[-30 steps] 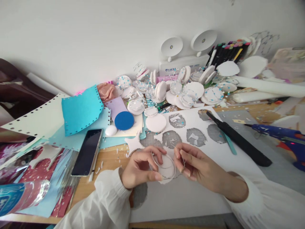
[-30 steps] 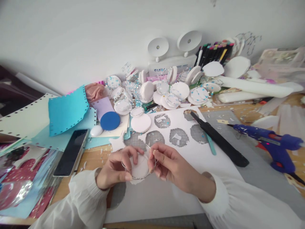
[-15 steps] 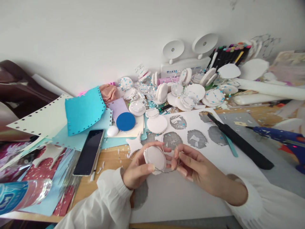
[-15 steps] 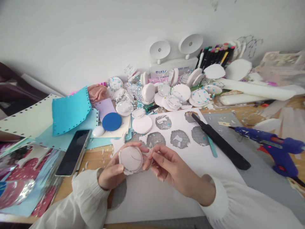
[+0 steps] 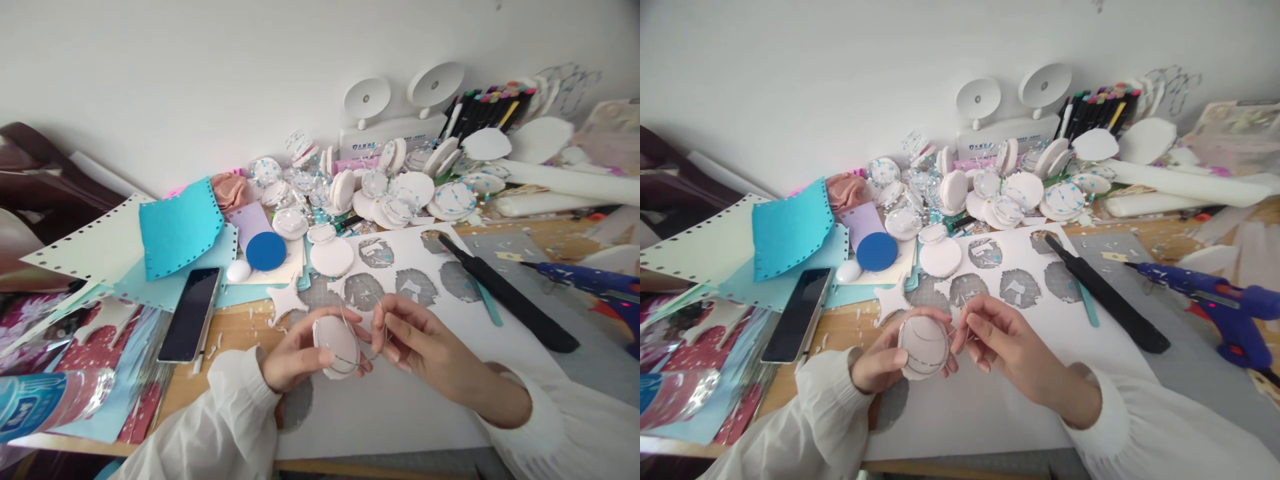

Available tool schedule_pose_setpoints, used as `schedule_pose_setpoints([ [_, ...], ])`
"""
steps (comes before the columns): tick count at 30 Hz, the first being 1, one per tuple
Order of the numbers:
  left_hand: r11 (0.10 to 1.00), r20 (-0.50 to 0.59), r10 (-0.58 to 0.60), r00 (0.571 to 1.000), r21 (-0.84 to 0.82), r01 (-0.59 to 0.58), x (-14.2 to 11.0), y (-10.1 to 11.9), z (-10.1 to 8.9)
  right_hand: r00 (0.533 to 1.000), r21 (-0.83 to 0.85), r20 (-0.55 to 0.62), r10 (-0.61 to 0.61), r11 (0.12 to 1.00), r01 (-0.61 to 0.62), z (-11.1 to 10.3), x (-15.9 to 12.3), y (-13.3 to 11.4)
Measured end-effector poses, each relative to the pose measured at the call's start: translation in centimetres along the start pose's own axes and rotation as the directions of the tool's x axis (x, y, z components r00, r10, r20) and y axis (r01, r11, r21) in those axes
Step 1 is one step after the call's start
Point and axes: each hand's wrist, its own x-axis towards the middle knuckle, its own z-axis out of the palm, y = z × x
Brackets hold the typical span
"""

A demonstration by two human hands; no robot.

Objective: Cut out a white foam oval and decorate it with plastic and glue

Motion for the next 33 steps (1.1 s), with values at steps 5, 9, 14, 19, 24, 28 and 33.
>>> schedule_pose_setpoints([
  [5, 1.000, 0.005, -0.007, 1.000, 0.009, 0.007, -0.1, 0.1, -0.2, 0.993, 0.060, -0.114, -0.007, 0.998, 0.013, -0.2, 0.2, -0.2],
  [9, 1.000, -0.022, 0.008, 1.000, 0.024, -0.007, 0.0, 0.1, -0.3, 0.992, 0.106, -0.129, -0.006, 0.994, 0.020, -0.5, 0.2, -0.8],
  [14, 1.000, -0.050, -0.012, 0.999, 0.022, 0.013, 0.0, 0.1, -0.2, 0.992, 0.098, -0.122, -0.021, 0.995, 0.033, -0.3, 0.2, -1.0],
  [19, 0.999, -0.055, -0.001, 0.999, 0.038, 0.003, 0.0, -0.1, -0.3, 0.997, 0.038, -0.074, 0.004, 0.999, -0.001, -0.1, 0.2, -0.1],
  [24, 0.999, -0.059, 0.006, 0.998, 0.039, -0.004, 0.0, -0.1, -0.1, 0.997, -0.018, -0.071, 0.000, 1.000, -0.001, -0.1, 0.2, 0.2],
  [28, 1.000, -0.031, -0.008, 0.999, -0.017, 0.007, 0.0, 0.2, -0.1, 0.997, -0.008, -0.070, -0.020, 1.000, 0.020, -0.2, 0.4, 0.2],
  [33, 0.992, 0.044, -0.039, 0.998, -0.117, 0.044, 0.0, 0.3, -0.2, 0.985, -0.034, -0.172, -0.009, 0.999, 0.003, -0.4, 0.6, 0.2],
])
